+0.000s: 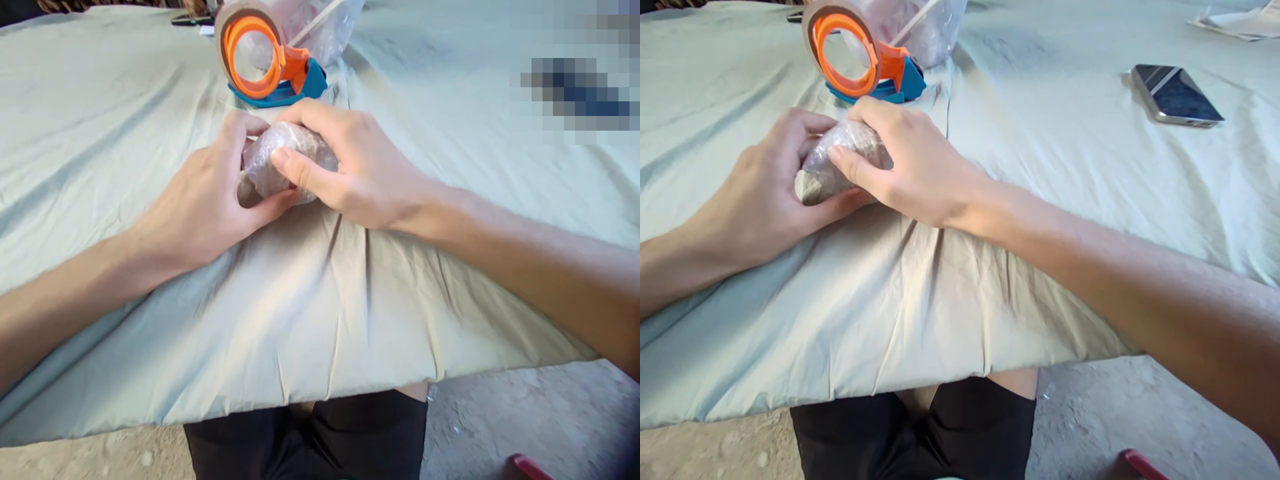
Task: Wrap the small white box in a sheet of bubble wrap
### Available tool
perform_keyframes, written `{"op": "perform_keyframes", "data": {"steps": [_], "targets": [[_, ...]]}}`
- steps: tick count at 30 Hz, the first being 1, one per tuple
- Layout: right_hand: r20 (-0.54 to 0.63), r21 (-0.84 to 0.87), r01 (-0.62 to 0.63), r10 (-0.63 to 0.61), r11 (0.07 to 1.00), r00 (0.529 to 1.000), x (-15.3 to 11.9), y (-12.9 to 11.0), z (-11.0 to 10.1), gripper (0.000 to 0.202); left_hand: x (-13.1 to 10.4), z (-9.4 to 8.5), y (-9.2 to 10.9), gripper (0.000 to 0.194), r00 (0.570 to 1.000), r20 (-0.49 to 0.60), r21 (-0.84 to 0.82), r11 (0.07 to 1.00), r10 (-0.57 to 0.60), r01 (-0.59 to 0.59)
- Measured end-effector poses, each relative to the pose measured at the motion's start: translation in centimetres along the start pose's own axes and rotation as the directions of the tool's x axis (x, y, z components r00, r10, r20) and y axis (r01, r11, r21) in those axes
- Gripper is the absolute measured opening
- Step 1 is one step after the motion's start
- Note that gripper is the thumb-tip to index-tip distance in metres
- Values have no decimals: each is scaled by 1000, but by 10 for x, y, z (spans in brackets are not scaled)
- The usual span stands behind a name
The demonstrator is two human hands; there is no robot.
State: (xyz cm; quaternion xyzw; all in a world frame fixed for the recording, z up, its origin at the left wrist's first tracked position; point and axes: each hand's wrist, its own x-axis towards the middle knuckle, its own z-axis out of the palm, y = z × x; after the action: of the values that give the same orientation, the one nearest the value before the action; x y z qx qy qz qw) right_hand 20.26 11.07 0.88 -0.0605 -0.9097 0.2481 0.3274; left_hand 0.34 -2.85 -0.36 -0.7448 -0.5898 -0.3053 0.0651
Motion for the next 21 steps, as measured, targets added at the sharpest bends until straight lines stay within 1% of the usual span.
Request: {"op": "perform_keyframes", "data": {"steps": [3,5,6,8,9,11,13,15,16,19,21], "targets": [[40,-5,45,-45,999,998,1,-4,-5,26,-1,-1,12,63,998,-47,-40,998,49,-50],[33,-10,87,-87,996,996,2,-4,-8,33,-2,-1,20,58,996,-62,-47,996,69,-72],[14,-33,102,-102,994,995,2,-4,-8,35,-2,-1,25,54,996,-65,-48,997,59,-62],[-54,-112,130,-137,985,989,3,-2,-10,30,-2,-3,33,47,998,-64,-57,998,7,-11],[-97,-145,145,-160,979,982,4,0,-10,28,-1,-5,37,47,998,-36,-54,997,-51,49],[-170,-175,161,-191,971,967,4,1,-11,26,1,-9,43,54,990,-41,-47,990,-135,133],[-178,-173,145,-176,974,968,5,1,-12,25,3,-12,46,64,976,-55,-44,977,-211,209],[-174,-146,117,-141,982,974,6,-1,-12,22,4,-13,47,69,965,-73,-58,967,-252,249],[-181,-107,103,-121,989,976,6,-3,-12,20,4,-13,47,70,962,-62,-66,963,-266,262],[-201,73,91,-75,993,977,6,-7,-10,8,4,-12,43,64,958,-55,-105,956,-280,273],[-171,147,90,-65,985,983,7,-7,-10,10,4,-10,38,57,957,-61,-149,950,-285,273]]}}
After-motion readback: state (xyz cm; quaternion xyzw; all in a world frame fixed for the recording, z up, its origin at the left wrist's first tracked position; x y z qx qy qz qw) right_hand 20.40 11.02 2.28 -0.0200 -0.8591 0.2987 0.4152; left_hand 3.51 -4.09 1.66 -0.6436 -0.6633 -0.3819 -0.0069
